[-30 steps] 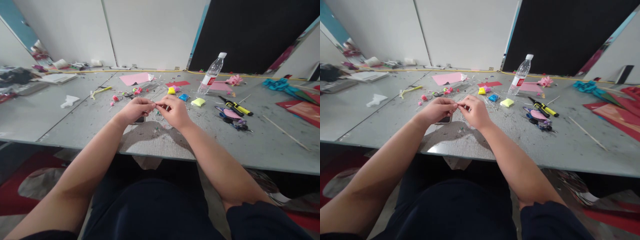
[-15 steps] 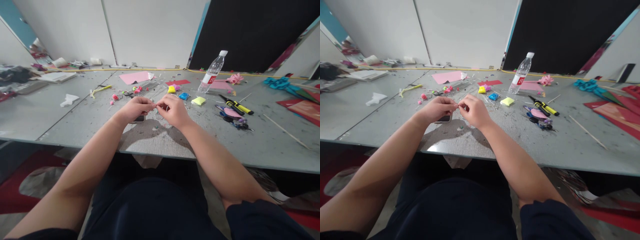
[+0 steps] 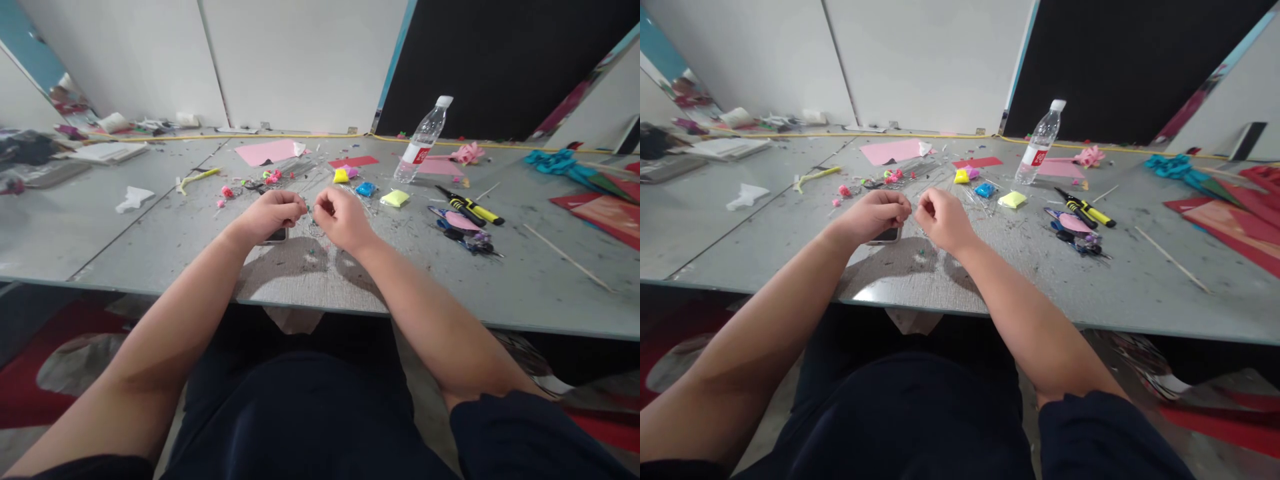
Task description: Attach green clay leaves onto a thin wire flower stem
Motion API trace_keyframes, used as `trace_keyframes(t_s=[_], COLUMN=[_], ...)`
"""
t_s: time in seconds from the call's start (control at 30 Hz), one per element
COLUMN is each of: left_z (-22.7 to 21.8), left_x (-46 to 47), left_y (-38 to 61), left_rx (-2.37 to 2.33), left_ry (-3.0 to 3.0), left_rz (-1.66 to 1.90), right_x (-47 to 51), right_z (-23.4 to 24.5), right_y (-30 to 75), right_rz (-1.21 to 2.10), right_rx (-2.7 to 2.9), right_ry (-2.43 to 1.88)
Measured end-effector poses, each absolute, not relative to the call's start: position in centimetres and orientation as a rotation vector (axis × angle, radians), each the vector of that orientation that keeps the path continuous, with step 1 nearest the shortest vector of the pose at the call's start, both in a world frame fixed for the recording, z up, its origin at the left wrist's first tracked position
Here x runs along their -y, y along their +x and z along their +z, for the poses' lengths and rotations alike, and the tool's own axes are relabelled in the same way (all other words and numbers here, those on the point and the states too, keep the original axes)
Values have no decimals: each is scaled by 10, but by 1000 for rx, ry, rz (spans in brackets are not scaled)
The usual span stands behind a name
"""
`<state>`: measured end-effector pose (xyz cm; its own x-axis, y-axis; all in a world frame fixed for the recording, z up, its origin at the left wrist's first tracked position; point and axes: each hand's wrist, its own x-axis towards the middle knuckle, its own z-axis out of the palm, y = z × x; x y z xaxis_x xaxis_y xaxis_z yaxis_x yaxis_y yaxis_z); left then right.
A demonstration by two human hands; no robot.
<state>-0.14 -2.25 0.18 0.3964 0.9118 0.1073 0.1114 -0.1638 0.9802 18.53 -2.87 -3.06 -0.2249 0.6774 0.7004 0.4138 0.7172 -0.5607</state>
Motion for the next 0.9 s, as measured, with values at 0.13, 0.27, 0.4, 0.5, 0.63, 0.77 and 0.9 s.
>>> trace_keyframes(t_s=[0.13, 0.27, 0.4, 0.5, 0.63, 0.77, 0.9], left_z=[7, 9, 7, 3, -2, -4, -2], left_x=[18, 4, -10, -16, -20, -21, -18], left_y=[-7, -33, -65, -76, -74, -71, -68], left_rx=[-1103, -1851, -2490, -2587, -2568, -2554, -2511], left_ry=[1614, 1939, 1954, 1904, 1958, 2002, 2049], left_rz=[1113, 1155, 657, 387, 174, 50, -29], right_x=[23, 21, 26, 28, 28, 28, 31], right_z=[-33, -34, -31, -28, -27, -26, -25], right_y=[193, 195, 189, 186, 183, 182, 182], right_rz=[400, 434, 438, 461, 538, 607, 627], right_rx=[1626, 1593, 1713, 1758, 1744, 1734, 1766], right_ry=[-904, -896, -934, -1015, -1094, -1122, -1131])
